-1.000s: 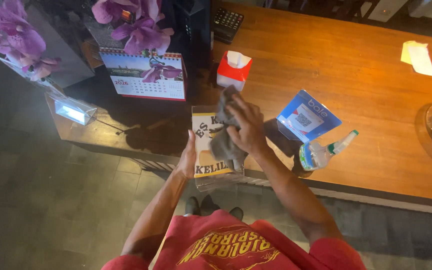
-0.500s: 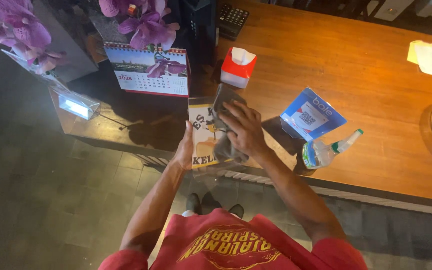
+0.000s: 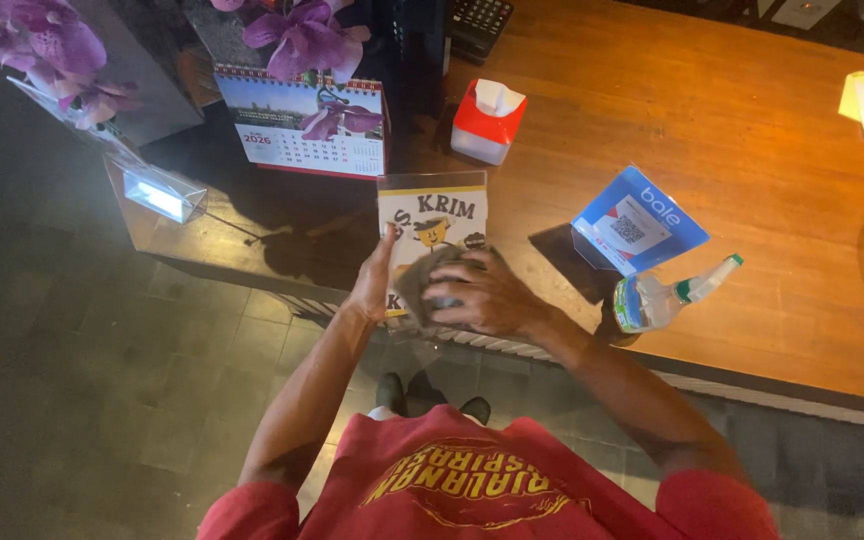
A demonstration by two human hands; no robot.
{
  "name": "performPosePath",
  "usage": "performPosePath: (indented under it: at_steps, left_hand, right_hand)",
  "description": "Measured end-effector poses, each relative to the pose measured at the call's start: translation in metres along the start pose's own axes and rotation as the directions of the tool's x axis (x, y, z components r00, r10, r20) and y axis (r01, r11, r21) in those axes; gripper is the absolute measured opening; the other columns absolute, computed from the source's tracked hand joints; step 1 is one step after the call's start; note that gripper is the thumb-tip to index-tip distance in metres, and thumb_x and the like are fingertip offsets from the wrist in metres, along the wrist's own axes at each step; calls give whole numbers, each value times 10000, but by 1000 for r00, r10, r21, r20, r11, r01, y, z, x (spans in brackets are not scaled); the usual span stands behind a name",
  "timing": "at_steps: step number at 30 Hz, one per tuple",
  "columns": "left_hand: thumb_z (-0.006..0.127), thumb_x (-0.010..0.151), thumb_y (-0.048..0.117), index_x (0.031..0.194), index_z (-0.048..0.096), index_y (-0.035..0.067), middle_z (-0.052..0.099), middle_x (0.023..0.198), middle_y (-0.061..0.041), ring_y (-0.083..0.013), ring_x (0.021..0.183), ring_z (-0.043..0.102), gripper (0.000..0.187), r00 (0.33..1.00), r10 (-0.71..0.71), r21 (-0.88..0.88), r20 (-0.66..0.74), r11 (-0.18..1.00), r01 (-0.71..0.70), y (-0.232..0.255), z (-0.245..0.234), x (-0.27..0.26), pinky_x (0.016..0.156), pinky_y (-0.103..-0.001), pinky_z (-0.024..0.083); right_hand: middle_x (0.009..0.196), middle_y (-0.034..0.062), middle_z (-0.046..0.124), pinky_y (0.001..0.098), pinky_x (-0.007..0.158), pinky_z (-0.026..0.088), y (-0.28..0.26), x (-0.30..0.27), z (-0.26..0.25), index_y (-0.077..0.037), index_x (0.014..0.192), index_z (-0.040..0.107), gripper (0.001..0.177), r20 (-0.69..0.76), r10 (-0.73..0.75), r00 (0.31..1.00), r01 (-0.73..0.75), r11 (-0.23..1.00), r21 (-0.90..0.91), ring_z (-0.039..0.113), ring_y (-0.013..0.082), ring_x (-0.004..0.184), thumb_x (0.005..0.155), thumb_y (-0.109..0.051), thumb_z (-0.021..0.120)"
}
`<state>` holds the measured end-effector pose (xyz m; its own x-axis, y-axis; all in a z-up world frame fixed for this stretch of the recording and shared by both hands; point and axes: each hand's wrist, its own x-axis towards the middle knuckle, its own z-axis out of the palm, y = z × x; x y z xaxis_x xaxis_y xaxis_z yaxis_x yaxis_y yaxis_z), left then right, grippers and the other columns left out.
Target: Wiping and cleaning various printed signs and a calendar on a counter.
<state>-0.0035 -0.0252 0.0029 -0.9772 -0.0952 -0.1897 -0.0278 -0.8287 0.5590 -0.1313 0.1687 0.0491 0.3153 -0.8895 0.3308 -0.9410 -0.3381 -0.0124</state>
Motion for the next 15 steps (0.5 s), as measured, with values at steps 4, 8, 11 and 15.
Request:
performPosePath:
  at_steps: [4, 8, 11, 15]
  left_hand:
    - [393, 1019, 704, 1496, 487, 40, 606, 1319, -207, -319, 1103, 647, 823, 996, -72, -11, -47, 997, 71, -4, 6, 4, 928, -464, 567]
    - [408, 1016, 685, 1518, 467, 46, 594, 1398, -195, -308, 1166, 652, 815, 998, -32, -107, 57, 993, 38, 0, 7, -3, 979, -433, 565]
    - [400, 1009, 668, 1514, 458, 53, 589, 1416, -193, -308, 1195, 655, 798, 997, 32, -87, 76, 996, -26, 5, -2, 2, 996, -439, 568]
    - [374, 1036, 652, 1497, 471, 38, 609, 1350, -211, -317, 1156, 655, 774, 1000, 21, 15, 11, 1000, -21, 4, 3, 3, 973, -458, 575]
  right_hand:
    - [1244, -51, 623, 495, 1042, 350, -23, 19, -1, -389, 1118, 800, 172, -196, -32, 980, 37, 999, 22, 488, 195, 1276, 998, -299, 715]
    - [1279, -126, 642, 489, 1093, 388, -7, -1, -7, -369, 1049, 783, 180, -102, -62, 993, 71, 993, 89, 509, 164, 1326, 902, -281, 730]
    - [1270, -133, 655, 499, 1062, 383, 8, -9, -22, -384, 987, 787, 237, 8, -43, 999, 42, 995, 86, 517, 169, 1302, 820, -225, 731]
    - [1239, -100, 663, 503, 1024, 349, -15, 11, -25, -397, 978, 810, 319, 72, 23, 997, -25, 1000, 19, 505, 195, 1259, 784, -162, 715]
